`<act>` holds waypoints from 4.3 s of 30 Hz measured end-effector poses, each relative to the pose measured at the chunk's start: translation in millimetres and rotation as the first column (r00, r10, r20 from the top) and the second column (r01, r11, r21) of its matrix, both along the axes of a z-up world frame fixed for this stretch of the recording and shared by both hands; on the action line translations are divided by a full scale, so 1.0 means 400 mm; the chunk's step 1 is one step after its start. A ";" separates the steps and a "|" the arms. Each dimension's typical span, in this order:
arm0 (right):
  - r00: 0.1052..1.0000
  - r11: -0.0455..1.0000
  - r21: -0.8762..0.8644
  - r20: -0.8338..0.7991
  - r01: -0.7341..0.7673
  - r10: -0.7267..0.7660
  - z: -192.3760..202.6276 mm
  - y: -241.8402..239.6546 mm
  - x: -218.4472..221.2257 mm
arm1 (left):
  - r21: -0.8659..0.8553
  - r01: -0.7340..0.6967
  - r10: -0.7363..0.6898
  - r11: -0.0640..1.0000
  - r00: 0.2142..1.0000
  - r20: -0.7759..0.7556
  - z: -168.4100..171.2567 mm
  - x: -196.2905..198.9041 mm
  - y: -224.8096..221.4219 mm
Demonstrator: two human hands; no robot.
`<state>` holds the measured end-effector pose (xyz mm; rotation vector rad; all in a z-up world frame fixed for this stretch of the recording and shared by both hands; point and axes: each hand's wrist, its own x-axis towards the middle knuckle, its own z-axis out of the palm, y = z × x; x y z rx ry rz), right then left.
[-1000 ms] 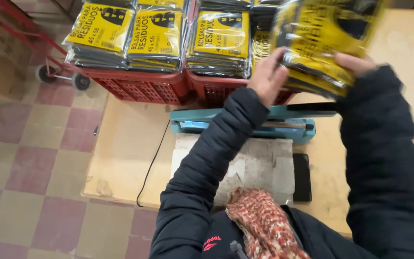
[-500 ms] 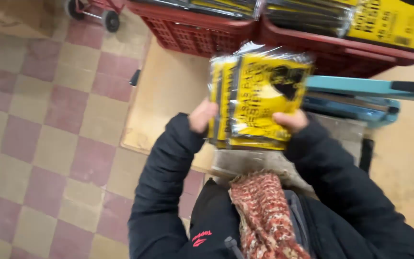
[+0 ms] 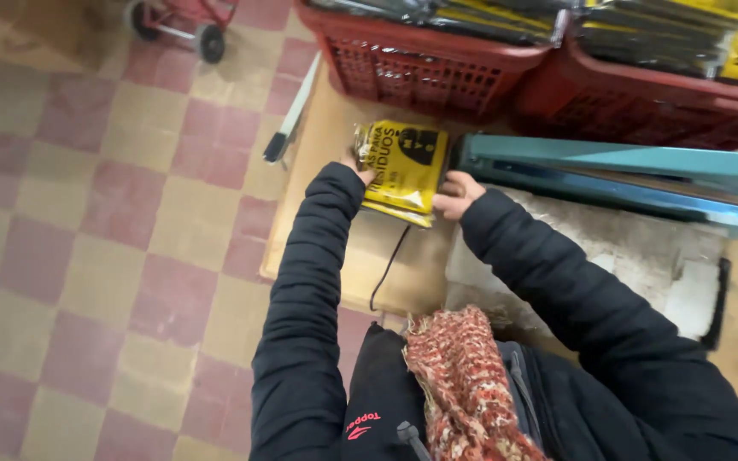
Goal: Sealing small plastic bags using an impulse sealer and organizing them into stacks.
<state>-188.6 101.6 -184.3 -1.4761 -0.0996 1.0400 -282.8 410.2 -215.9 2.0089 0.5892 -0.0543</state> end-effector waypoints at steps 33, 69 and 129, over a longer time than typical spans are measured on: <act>0.987 0.916 0.369 -0.048 0.159 -0.152 0.490 -0.371 0.896 | 0.135 0.041 -0.117 0.990 0.771 0.626 0.564 0.583 -0.570; 0.836 0.940 0.300 -0.465 -0.160 0.291 0.170 -0.148 -0.373 | -0.625 0.222 -0.130 0.748 0.973 0.191 0.278 -0.523 -0.227; 0.692 0.935 -0.332 0.705 0.123 0.159 0.533 -0.830 0.819 | 0.533 0.504 -0.665 0.679 0.730 0.157 0.546 1.030 -0.948</act>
